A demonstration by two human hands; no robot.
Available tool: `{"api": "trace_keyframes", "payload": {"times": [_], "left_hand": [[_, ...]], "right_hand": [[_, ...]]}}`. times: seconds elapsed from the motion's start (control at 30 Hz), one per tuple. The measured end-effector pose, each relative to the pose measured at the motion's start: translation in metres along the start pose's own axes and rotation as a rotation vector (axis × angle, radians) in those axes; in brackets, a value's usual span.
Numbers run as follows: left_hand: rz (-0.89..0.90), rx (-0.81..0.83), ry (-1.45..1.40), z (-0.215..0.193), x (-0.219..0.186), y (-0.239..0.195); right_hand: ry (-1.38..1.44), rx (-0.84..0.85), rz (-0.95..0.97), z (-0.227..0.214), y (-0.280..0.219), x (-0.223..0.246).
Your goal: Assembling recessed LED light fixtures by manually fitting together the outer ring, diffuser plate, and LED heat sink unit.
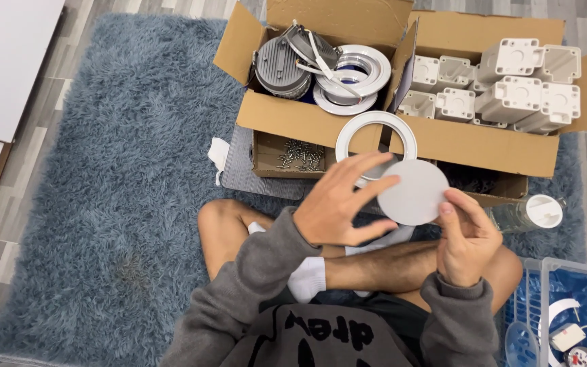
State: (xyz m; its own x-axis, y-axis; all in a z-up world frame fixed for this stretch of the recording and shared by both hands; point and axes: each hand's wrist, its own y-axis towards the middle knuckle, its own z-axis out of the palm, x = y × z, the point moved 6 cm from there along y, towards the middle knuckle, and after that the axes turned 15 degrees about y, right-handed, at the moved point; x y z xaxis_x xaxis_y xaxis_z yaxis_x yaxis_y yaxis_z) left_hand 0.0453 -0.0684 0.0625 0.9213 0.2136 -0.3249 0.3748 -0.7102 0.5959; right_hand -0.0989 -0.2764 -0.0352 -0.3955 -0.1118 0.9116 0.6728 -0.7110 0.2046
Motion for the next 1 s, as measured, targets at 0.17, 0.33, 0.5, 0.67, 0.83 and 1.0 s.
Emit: {"api": "trace_keyframes", "payload": {"times": [0.17, 0.33, 0.5, 0.67, 0.83, 1.0], "left_hand": [[0.107, -0.082, 0.085, 0.028, -0.003, -0.003], [0.108, -0.041, 0.08, 0.04, 0.004, 0.001], [0.036, -0.08, 0.113, 0.051, 0.035, 0.007], [-0.086, -0.058, 0.213, 0.049, 0.065, 0.013], [-0.145, -0.026, 0.238, 0.055, 0.069, 0.016], [-0.142, 0.044, 0.228, 0.053, 0.067, 0.018]], "right_hand": [[-0.013, 0.063, -0.206, 0.01, 0.001, -0.008], [0.015, 0.059, -0.221, 0.007, 0.001, -0.01], [0.168, 0.063, -0.109, 0.013, -0.001, -0.002], [0.144, 0.079, -0.05, 0.002, -0.001, -0.014], [0.146, 0.109, -0.028, 0.002, -0.002, -0.018], [0.14, 0.132, -0.021, -0.003, 0.0, -0.02]]}}
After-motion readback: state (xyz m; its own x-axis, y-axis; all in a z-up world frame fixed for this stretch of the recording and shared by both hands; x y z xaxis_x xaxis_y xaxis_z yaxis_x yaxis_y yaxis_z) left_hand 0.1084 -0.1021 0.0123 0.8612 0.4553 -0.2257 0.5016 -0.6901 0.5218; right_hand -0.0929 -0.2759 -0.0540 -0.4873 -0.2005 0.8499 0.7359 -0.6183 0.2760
